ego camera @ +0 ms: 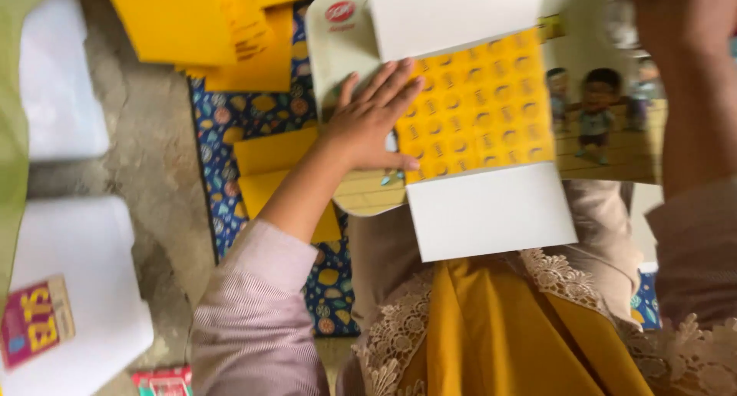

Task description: The person sits on a floor mat and assembles paper pieces, using a small stick to spread white glue from a container onto white paper panels, then presses and folds yellow paper sheets over the glued areas, working on a children's tray on their lap.

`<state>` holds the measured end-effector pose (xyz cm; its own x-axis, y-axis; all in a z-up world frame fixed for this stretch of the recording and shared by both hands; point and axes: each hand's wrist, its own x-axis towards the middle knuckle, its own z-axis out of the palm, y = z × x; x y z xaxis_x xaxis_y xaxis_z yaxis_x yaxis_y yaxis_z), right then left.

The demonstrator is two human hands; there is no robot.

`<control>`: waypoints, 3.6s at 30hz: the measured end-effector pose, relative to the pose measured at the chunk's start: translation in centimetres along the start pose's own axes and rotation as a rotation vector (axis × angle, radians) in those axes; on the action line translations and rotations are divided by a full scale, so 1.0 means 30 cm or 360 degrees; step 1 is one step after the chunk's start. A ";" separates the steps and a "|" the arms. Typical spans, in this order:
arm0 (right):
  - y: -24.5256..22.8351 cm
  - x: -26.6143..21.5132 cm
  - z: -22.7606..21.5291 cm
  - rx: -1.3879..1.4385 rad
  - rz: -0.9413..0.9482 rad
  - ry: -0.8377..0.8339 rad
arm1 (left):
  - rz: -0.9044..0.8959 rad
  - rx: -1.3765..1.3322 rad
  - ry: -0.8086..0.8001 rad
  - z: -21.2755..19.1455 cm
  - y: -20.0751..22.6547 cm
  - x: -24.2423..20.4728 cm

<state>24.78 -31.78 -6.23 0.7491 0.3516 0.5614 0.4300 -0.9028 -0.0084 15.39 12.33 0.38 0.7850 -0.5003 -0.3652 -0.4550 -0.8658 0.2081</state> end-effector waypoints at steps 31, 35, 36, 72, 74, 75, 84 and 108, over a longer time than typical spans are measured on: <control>-0.638 0.133 -0.405 0.1884 0.0336 -0.1012 | -0.0073 -0.0004 0.0202 0.003 0.027 -0.033; -0.167 -0.097 -0.019 0.1947 0.0414 -0.0467 | 0.0027 0.0087 0.0193 -0.006 0.010 -0.019; -0.062 -0.148 0.045 0.1711 0.0305 -0.0343 | 0.0022 0.0093 0.0202 -0.008 0.013 -0.021; -0.644 0.046 -0.081 0.0648 -0.0272 -0.0673 | -0.0265 0.0197 0.0466 0.079 0.162 -0.019; -0.637 0.056 -0.082 0.0647 -0.0277 -0.0645 | -0.0296 0.0263 0.0537 0.086 0.167 -0.015; -0.635 0.058 -0.084 0.0626 -0.0283 -0.0589 | -0.0264 0.0278 0.0652 0.096 0.167 -0.010; -0.609 0.060 -0.089 0.0656 -0.0227 -0.0790 | -0.0301 0.0027 0.0497 0.035 0.173 -0.016; -0.502 -0.031 -0.025 0.1892 0.0598 0.0110 | -0.0413 -0.1246 0.2226 0.086 0.250 0.101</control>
<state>17.24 -18.70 -6.01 0.9116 0.0746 0.4042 0.4110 -0.1486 -0.8994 13.27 4.32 -1.52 0.7498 0.4185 0.5125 -0.2859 -0.4936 0.8214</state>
